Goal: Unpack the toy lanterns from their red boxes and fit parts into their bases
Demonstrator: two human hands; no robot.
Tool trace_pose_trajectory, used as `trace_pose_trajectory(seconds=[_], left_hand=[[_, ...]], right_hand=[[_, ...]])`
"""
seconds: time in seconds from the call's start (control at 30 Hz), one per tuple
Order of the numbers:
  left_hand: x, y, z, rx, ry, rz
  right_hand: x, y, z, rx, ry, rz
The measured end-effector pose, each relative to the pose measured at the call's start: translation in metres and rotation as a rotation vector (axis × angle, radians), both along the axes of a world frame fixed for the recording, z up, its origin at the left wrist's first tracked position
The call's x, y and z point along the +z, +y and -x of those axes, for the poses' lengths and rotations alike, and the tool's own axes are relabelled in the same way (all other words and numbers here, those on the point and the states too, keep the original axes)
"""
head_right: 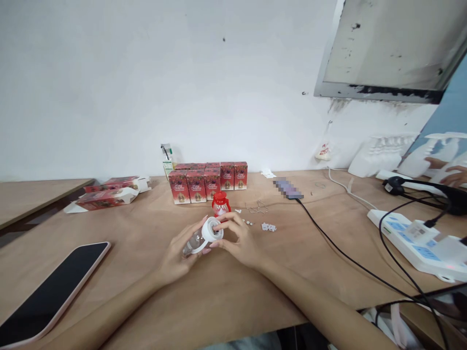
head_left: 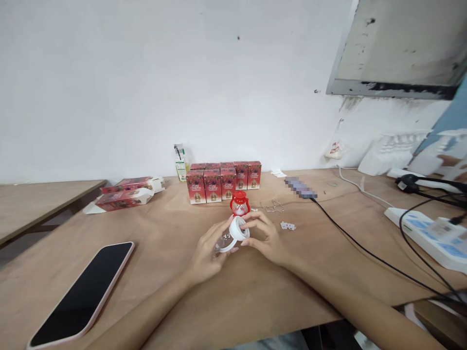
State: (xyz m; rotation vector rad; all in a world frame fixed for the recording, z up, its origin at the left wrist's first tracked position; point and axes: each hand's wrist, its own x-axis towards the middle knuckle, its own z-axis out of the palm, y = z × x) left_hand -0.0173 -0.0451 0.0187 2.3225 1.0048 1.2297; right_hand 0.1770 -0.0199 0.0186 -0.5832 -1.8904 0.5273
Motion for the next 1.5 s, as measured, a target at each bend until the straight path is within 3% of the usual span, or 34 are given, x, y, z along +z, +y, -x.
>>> trace_pose_trajectory(seconds=[0.13, 0.37, 1.5], left_hand=[[-0.002, 0.001, -0.001, -0.012, -0.027, 0.101], [-0.001, 0.000, 0.000, -0.073, -0.001, 0.088], [-0.009, 0.003, 0.005, -0.166, 0.072, 0.063]], right_hand=[[0.001, 0.007, -0.005, 0.103, 0.019, 0.169], [-0.005, 0.012, -0.005, 0.131, 0.122, 0.284], [0.010, 0.006, -0.014, 0.177, -0.099, 0.234]])
